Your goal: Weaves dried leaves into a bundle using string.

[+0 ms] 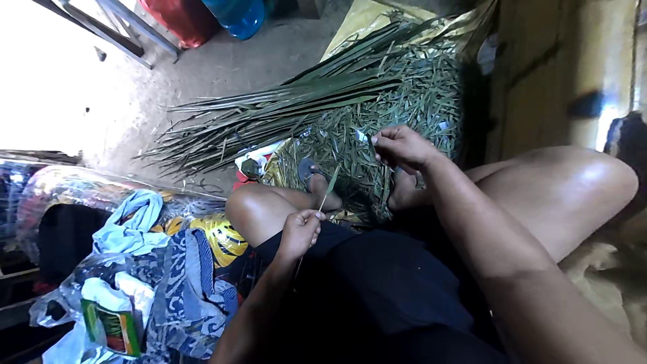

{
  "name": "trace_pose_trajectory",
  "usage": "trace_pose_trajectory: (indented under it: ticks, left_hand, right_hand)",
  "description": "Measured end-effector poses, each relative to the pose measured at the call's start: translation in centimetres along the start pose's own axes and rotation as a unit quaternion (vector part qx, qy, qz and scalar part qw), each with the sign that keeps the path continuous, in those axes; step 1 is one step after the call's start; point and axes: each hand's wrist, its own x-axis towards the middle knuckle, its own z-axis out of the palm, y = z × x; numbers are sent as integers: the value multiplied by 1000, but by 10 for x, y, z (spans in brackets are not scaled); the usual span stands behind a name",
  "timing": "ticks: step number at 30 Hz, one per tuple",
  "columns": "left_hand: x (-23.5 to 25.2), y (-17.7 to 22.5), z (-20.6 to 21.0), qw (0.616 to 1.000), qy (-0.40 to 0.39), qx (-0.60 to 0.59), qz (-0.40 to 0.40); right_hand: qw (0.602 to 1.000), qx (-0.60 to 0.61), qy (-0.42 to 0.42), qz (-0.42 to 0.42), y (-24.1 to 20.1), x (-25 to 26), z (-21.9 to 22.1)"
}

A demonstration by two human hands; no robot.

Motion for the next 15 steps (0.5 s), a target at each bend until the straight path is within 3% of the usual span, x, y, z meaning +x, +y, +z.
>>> trace_pose_trajectory:
  ticks: [5, 8, 15]
  left_hand:
    - [9, 3, 12, 999, 41, 4, 29]
    - [12, 8, 20, 998, 39, 21, 48]
    - [4, 15, 19, 998, 21, 29, 58]
  right_hand:
    - [990, -19, -140, 12, 0, -29, 61]
    - [984, -8, -176, 8, 8, -39, 79]
    - [995, -48, -81, -30, -5, -25, 41]
